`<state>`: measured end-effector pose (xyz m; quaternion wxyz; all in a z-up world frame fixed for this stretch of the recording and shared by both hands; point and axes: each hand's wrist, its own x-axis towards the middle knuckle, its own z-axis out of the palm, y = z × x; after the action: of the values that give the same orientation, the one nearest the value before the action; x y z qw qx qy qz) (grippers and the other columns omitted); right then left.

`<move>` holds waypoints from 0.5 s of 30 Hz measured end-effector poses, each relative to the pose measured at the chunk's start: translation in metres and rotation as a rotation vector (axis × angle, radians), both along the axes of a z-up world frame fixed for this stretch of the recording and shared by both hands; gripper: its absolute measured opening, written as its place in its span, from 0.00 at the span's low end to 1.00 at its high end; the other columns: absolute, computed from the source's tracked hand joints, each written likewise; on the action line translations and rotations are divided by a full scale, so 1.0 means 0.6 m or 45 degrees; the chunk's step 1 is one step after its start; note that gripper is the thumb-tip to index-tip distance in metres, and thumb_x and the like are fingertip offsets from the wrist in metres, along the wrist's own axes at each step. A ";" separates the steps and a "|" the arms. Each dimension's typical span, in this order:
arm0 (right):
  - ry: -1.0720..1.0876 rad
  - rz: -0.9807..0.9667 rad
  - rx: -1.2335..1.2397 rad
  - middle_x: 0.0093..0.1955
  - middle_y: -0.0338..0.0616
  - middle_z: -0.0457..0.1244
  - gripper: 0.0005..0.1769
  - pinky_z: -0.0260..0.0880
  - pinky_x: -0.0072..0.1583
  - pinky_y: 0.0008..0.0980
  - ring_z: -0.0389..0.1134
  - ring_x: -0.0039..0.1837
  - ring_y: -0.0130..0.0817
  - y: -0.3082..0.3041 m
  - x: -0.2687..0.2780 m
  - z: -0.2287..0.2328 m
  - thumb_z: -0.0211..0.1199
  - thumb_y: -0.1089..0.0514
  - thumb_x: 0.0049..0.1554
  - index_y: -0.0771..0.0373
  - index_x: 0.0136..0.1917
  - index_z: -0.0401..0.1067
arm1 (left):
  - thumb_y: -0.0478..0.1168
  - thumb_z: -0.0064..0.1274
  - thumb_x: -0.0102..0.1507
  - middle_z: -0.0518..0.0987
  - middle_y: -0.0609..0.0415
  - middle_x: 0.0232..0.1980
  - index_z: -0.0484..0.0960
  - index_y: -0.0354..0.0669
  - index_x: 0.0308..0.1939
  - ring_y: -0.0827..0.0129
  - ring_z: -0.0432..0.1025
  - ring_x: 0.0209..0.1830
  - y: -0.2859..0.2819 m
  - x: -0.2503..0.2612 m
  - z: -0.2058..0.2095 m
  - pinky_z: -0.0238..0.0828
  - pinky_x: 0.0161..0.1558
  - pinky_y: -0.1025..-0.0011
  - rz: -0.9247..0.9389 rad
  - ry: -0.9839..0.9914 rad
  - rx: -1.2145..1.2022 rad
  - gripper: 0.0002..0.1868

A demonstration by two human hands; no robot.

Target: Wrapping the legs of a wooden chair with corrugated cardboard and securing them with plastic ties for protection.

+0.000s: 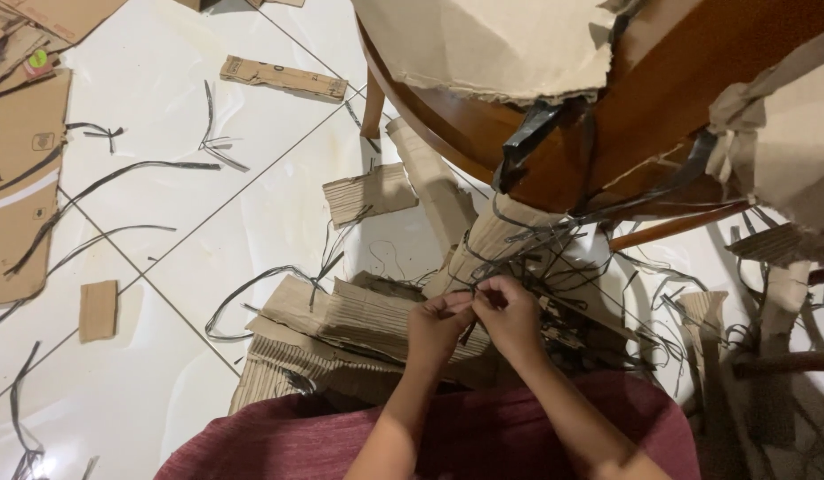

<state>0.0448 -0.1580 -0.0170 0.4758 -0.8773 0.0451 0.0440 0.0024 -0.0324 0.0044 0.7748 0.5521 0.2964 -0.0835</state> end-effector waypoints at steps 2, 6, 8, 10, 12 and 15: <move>-0.014 0.031 0.092 0.44 0.58 0.71 0.10 0.74 0.51 0.44 0.72 0.50 0.45 -0.001 -0.003 0.017 0.66 0.64 0.54 0.66 0.50 0.80 | 0.35 0.66 0.58 0.88 0.46 0.41 0.86 0.30 0.51 0.73 0.73 0.39 -0.002 -0.004 0.004 0.74 0.43 0.74 -0.005 0.055 -0.021 0.18; -0.098 0.073 0.082 0.44 0.55 0.72 0.08 0.75 0.53 0.43 0.73 0.49 0.44 -0.008 -0.012 0.011 0.68 0.64 0.54 0.65 0.49 0.81 | 0.36 0.68 0.59 0.87 0.45 0.42 0.87 0.34 0.53 0.74 0.74 0.37 0.005 -0.005 0.008 0.75 0.39 0.75 -0.021 0.104 -0.113 0.19; -0.287 0.180 0.074 0.43 0.51 0.73 0.07 0.75 0.54 0.42 0.75 0.51 0.46 -0.008 -0.022 0.030 0.69 0.64 0.55 0.62 0.48 0.83 | 0.38 0.70 0.59 0.87 0.46 0.42 0.88 0.36 0.53 0.77 0.74 0.37 0.006 -0.008 -0.010 0.75 0.39 0.76 -0.034 0.101 -0.188 0.19; -0.379 0.273 0.084 0.44 0.51 0.73 0.07 0.74 0.55 0.42 0.75 0.52 0.46 -0.016 -0.013 0.034 0.68 0.65 0.56 0.62 0.48 0.83 | 0.37 0.67 0.61 0.86 0.45 0.42 0.86 0.35 0.55 0.74 0.73 0.37 0.009 -0.005 -0.022 0.75 0.40 0.75 -0.034 0.104 -0.217 0.19; -0.463 0.367 0.095 0.44 0.50 0.74 0.07 0.73 0.56 0.42 0.75 0.53 0.47 -0.022 -0.009 0.034 0.67 0.66 0.57 0.61 0.48 0.83 | 0.35 0.64 0.62 0.85 0.44 0.43 0.85 0.34 0.57 0.72 0.72 0.37 0.014 -0.007 -0.027 0.75 0.40 0.73 -0.031 0.114 -0.249 0.19; -0.554 0.509 0.027 0.44 0.43 0.73 0.12 0.73 0.55 0.39 0.75 0.50 0.42 -0.028 -0.004 0.036 0.63 0.69 0.58 0.58 0.51 0.83 | 0.32 0.62 0.61 0.83 0.44 0.40 0.84 0.34 0.57 0.71 0.72 0.35 0.021 -0.010 -0.027 0.73 0.38 0.76 -0.027 0.117 -0.337 0.19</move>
<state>0.0425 -0.1746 0.0044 0.4652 -0.8526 -0.2322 -0.0520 -0.0033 -0.0198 -0.0116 0.8256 0.4438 0.3121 -0.1551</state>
